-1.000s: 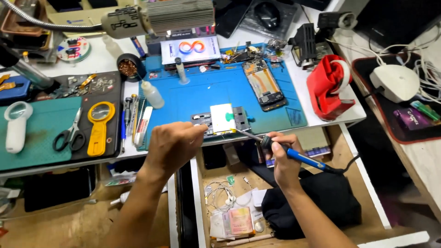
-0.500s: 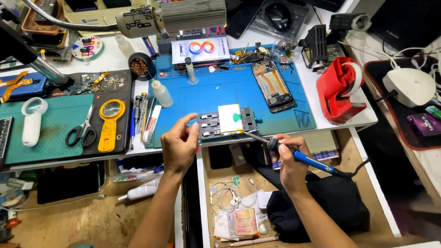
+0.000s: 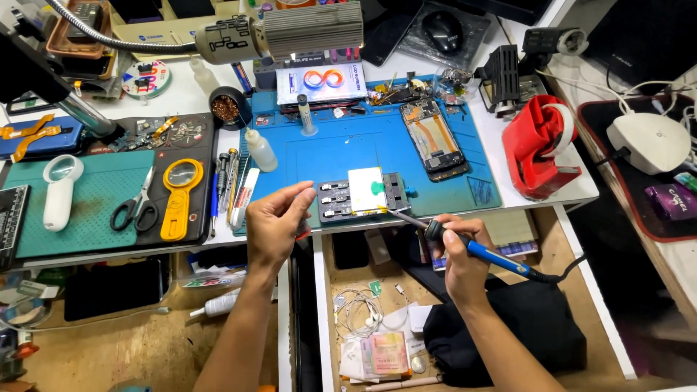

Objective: Soldering components on a mobile phone circuit board at a repair station

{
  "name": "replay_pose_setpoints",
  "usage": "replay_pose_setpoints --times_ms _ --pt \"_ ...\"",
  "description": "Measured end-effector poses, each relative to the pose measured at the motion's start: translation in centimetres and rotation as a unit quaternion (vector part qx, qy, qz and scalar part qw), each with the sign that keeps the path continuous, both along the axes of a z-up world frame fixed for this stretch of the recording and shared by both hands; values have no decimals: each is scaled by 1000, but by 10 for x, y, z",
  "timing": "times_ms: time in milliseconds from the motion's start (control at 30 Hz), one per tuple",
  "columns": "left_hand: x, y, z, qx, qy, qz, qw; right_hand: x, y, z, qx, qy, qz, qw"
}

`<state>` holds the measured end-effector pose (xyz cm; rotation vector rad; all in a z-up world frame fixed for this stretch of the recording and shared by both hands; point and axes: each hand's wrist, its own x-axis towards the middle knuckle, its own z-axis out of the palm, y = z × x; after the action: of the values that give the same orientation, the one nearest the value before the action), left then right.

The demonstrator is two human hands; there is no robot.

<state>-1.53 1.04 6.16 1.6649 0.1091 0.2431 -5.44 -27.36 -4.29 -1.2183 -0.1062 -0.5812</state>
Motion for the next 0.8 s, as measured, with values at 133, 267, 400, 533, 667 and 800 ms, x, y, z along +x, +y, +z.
replay_pose_setpoints --times_ms 133,267,400,533,667,800 --pt "3 4 1 5 17 -10 1000 0 1 1 0 -2 1 1000" --pt "-1 -6 17 55 -2 -24 998 -1 3 5 2 -1 4 1000" --pt "-3 -16 -10 295 -143 -48 944 0 1 0 5 1 3 1000" --pt "-8 -30 -32 360 -180 -16 915 -1 1 5 0 5 -2 1000" --pt "-5 -28 -40 364 -197 -22 910 -1 2 4 2 5 2 1000" --pt "-5 -21 -32 350 -193 -44 916 -3 5 8 -5 16 -4 1000"
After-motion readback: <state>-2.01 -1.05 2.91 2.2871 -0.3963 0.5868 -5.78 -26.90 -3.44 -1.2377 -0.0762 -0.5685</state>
